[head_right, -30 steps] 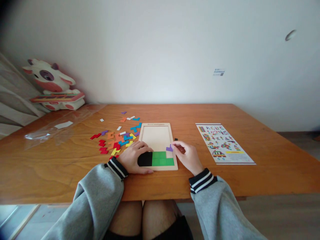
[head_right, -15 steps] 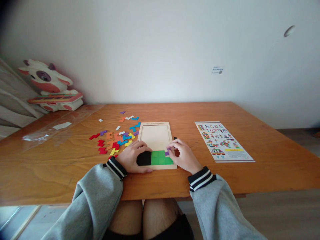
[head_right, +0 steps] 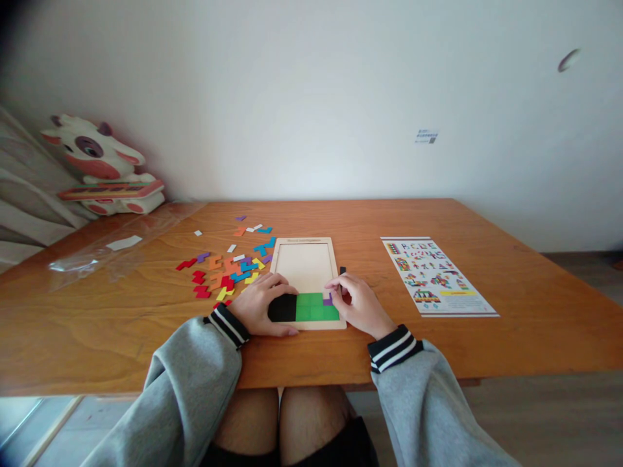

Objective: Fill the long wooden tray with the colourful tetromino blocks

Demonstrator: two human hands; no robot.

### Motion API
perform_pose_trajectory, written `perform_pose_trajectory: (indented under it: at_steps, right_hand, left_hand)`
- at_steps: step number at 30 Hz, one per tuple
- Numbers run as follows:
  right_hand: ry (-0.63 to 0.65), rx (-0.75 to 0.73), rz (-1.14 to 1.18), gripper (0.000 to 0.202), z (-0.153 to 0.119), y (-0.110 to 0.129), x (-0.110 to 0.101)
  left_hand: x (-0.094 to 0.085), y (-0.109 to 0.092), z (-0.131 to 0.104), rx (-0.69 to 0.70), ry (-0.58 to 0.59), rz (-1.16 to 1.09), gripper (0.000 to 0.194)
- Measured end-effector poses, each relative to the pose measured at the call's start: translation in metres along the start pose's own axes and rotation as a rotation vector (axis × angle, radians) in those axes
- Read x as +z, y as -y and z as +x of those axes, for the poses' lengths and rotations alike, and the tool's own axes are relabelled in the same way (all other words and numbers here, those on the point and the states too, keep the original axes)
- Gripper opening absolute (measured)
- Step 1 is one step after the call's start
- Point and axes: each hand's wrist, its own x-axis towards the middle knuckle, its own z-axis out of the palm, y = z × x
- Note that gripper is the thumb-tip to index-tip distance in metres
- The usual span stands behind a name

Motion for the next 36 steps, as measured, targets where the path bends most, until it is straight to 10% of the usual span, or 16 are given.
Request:
perform_pose_trajectory:
  at_steps: [4, 11, 18, 36]
  right_hand:
    - [-0.067, 0.051, 0.001, 0.017, 0.0, 0.0, 0.0]
    - [-0.097, 0.059, -0.004, 0.018, 0.0, 0.0, 0.001]
    - [-0.103, 0.075, 0.002, 0.016, 0.0, -0.003, 0.002]
    - [-0.137, 0.092, 0.017, 0.015, 0.0, -0.005, 0.004]
  left_hand:
    - [-0.001, -0.001, -0.001, -0.002, -0.054, 0.028, 0.075]
    - [-0.003, 0.029, 0.001, -0.315, -0.433, 0.242, 0.025]
    - [-0.001, 0.05, 0.002, -0.321, -0.216, 0.271, 0.037]
    - [-0.004, 0.075, 0.011, -0.514, -0.311, 0.071, 0.024]
